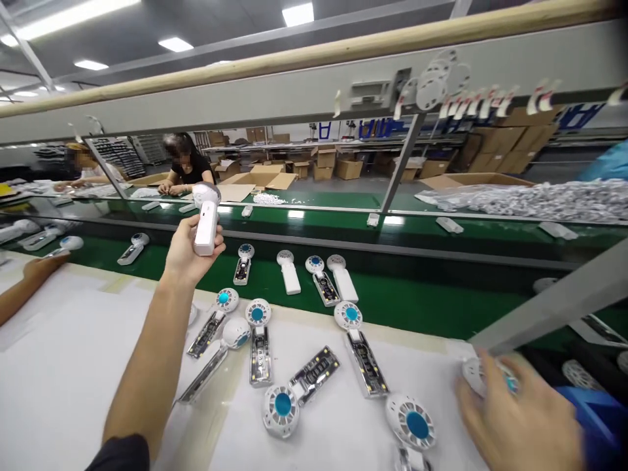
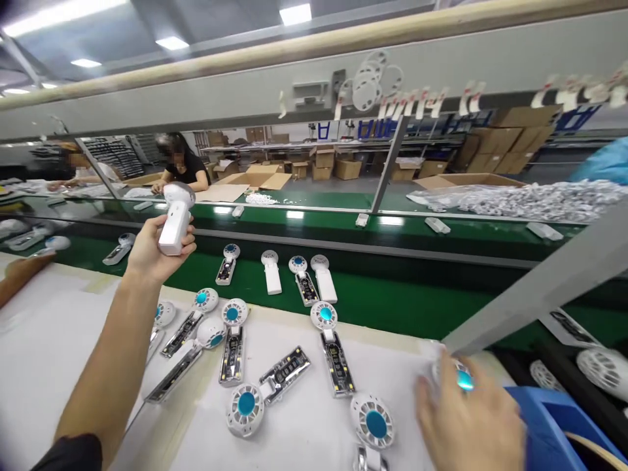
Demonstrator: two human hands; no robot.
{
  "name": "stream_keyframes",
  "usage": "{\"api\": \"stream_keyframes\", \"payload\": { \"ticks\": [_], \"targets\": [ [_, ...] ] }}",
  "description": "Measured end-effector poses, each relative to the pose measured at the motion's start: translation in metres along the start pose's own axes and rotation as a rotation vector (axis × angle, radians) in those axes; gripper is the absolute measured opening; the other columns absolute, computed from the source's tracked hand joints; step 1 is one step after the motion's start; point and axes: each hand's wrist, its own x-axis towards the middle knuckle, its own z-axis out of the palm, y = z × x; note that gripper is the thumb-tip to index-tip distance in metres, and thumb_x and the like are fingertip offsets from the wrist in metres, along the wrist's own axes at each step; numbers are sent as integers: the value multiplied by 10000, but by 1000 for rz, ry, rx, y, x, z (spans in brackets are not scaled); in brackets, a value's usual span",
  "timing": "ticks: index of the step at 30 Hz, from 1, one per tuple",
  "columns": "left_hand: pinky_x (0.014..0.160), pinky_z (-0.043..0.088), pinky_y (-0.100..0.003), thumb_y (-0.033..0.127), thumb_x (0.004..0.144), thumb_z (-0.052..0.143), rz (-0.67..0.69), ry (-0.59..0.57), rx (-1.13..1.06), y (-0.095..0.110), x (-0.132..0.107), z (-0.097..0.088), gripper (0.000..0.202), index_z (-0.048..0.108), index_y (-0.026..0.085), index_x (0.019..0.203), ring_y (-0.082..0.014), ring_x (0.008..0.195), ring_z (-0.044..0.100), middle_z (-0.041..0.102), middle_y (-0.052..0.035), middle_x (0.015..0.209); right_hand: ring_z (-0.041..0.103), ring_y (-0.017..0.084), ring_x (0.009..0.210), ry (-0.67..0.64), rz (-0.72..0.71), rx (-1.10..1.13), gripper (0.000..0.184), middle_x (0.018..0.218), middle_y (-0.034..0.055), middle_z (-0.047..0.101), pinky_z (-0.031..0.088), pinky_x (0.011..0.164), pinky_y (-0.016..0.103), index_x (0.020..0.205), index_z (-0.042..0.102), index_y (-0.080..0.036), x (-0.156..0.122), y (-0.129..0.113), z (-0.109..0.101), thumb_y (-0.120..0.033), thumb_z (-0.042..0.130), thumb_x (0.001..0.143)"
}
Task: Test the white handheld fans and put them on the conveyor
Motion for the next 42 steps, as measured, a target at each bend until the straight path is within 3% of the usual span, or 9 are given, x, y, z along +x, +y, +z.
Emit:
{"api": "stream_keyframes", "payload": {
  "ticks": [4, 8, 11, 16, 20, 24, 31, 36, 42],
  "targets": [
    [637, 624, -287, 241, 892, 646, 222, 33, -45, -2, -27, 21, 172, 584, 171, 1036, -155, 694, 701, 656, -5, 819, 597, 288, 1227, -649, -205, 458, 399, 1305, 145, 633, 447, 1096, 423, 1266, 654, -166, 95, -159, 21, -347, 447, 977],
    [515, 589, -265, 262, 768, 806, 374, -2, -27, -12, -53, 32, 490, 497, 252, 1147, -151, 630, 684, 649, 41, 860, 598, 274, 1223, -808, -163, 447, 433, 1363, 128, 597, 484, 1053, 504, 1319, 602, -149, 142, -287, 79, -356, 675, 947],
    [532, 591, -289, 261, 768, 760, 365, -13, 3, -17, -65, 33, 567, 451, 271, 1244, -162, 664, 688, 683, -2, 953, 568, 289, 1269, -850, -30, 463, 454, 1436, 127, 538, 493, 1052, 534, 1369, 571, -171, 151, -326, 111, -352, 671, 965],
    [536, 593, -308, 159, 689, 699, 299, -51, 46, -25, -66, 33, 717, 404, 245, 1338, -191, 738, 695, 692, -72, 1087, 668, 212, 1051, -1020, 173, 689, 341, 1231, 97, 647, 589, 888, 406, 1263, 622, -146, 171, -313, 126, -346, 645, 987],
    [565, 615, -307, 152, 702, 693, 265, -76, 88, -35, -63, 41, 762, 376, 237, 1390, -178, 765, 687, 670, -61, 1077, 685, 158, 883, -1086, 280, 984, 307, 1085, 70, 679, 607, 764, 328, 1207, 629, -132, 185, -277, 108, -366, 611, 1010],
    [583, 622, -290, 158, 721, 703, 223, -146, 94, -46, -64, 51, 756, 367, 244, 1393, -165, 766, 696, 658, -49, 1084, 721, 154, 811, -960, 274, 1287, 206, 1025, 65, 688, 640, 769, 348, 1190, 566, -127, 182, -239, 56, -161, 513, 993],
    [588, 634, -346, 150, 771, 715, 131, -360, 91, -71, -76, 74, 740, 295, 266, 1370, -184, 697, 729, 661, -93, 1215, 775, 248, 898, -661, 194, 1626, 727, 1150, 49, 707, 671, 814, 421, 1368, 407, -249, 142, -178, -28, -161, 656, 691],
    [608, 627, -314, 131, 818, 688, 134, -443, 70, -95, -82, 87, 719, 308, 273, 1412, -157, 747, 704, 637, -97, 1255, 780, 249, 845, -584, 149, 1714, 845, 1128, 61, 719, 661, 701, 366, 1457, 356, -257, 127, -161, -42, -184, 683, 681],
    [626, 623, -320, 139, 848, 677, 178, -477, 135, -106, -77, 86, 670, 341, 281, 1410, -164, 782, 699, 619, -99, 1293, 770, 244, 903, -590, 80, 1754, 800, 1166, 54, 699, 662, 783, 433, 1449, 345, -288, 133, -157, -34, -197, 687, 731]
  ]
}}
